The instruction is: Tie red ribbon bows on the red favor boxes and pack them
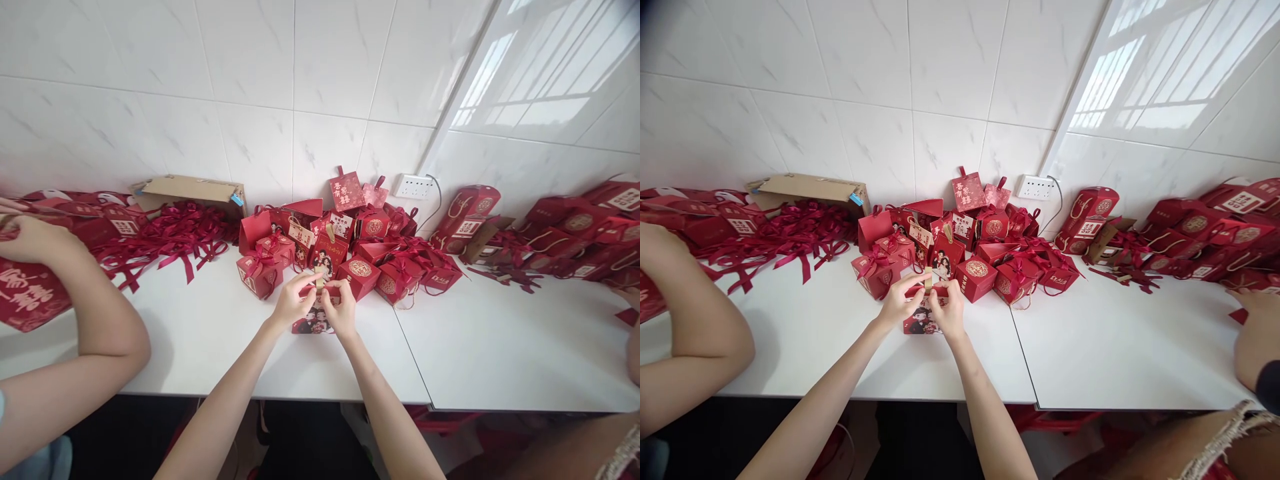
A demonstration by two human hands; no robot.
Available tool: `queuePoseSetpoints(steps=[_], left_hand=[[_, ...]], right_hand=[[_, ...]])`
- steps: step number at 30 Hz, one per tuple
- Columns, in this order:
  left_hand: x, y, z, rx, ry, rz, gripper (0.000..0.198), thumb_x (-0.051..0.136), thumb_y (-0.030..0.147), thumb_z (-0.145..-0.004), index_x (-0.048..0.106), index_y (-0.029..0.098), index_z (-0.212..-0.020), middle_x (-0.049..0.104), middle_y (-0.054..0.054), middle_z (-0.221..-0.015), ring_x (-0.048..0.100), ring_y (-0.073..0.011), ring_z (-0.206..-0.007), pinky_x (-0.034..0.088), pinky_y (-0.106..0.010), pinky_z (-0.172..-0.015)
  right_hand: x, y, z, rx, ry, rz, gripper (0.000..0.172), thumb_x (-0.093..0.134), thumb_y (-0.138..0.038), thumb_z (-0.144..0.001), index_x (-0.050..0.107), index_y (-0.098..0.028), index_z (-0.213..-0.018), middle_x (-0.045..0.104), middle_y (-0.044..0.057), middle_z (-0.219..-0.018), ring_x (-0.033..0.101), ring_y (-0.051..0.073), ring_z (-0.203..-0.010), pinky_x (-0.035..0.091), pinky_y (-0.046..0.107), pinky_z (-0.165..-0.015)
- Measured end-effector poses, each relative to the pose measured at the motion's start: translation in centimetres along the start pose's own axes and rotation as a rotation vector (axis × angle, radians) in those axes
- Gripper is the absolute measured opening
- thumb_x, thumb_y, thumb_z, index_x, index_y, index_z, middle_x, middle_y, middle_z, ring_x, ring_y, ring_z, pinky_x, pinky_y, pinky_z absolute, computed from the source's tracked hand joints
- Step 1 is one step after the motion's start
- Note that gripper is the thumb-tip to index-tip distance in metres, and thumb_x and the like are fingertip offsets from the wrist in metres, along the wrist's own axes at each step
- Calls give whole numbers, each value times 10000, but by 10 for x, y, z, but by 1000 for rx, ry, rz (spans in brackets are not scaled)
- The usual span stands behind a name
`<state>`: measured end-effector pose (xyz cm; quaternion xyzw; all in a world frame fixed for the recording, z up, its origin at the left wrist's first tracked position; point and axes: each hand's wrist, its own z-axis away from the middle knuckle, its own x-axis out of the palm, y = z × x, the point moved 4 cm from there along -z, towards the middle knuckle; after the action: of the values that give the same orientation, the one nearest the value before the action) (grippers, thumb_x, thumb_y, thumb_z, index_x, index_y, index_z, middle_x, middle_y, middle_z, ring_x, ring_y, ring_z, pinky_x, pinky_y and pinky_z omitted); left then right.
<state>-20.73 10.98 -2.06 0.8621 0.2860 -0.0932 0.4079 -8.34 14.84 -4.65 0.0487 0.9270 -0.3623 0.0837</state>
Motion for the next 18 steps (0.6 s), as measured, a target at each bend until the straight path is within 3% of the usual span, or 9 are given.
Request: queuePoseSetpoints(steps=[12,18], left_hand=[[-1,0,-1,-1,-45,4,420,466,83,-731,628,186,-1105,654,-55,-976,620,-168,-931,531,-278,-817],[-1,0,-1,-13,-37,8,336,486,151,-781,639,175,-1079,659,-62,-1005,624,-171,-939,522,-287,-843]], right_hand=[[0,3,0,-14,2,-3,40,482,-205,-825,519,-209,-840,543,9,-786,547,159,-747,464,301,-684],[-1,0,-1,-17,-2,-16,40,488,-202,-827,522,-206,-847,540,9,-791,549,156,-747,462,291,-677]])
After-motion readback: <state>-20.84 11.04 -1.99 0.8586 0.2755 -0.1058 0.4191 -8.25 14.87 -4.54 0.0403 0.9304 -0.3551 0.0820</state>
